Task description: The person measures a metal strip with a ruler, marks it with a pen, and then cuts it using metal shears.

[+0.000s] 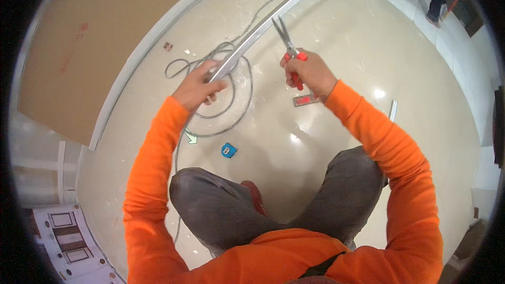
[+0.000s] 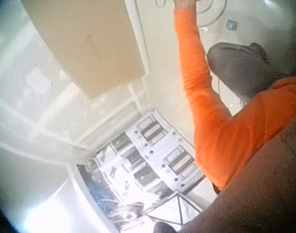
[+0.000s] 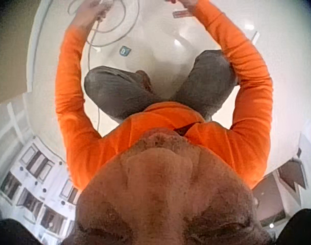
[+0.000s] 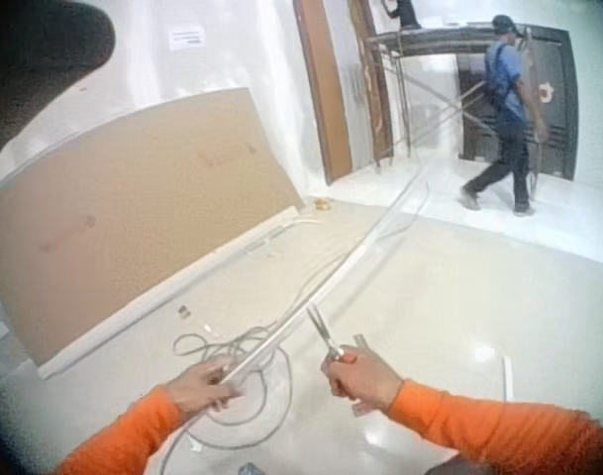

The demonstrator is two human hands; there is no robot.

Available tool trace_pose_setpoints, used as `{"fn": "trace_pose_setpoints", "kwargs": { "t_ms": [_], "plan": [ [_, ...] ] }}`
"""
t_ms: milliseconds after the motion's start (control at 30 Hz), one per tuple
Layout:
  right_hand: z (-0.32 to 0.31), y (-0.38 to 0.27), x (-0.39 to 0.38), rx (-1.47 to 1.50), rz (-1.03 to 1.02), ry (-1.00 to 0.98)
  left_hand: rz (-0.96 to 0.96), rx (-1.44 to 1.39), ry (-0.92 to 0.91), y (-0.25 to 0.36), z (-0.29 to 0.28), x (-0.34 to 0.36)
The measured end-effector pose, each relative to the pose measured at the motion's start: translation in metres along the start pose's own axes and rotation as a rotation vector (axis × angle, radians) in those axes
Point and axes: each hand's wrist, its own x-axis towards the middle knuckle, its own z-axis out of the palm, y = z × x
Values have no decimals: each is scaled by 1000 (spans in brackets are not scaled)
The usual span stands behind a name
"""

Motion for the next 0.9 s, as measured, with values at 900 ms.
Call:
{"fn": "trace_pose_setpoints", "kwargs": {
  "t_ms": [900],
  "plan": [
    [-24, -9, -15, -783, -157, 174, 365, 802, 646, 30, 64, 19]
  ]
}}
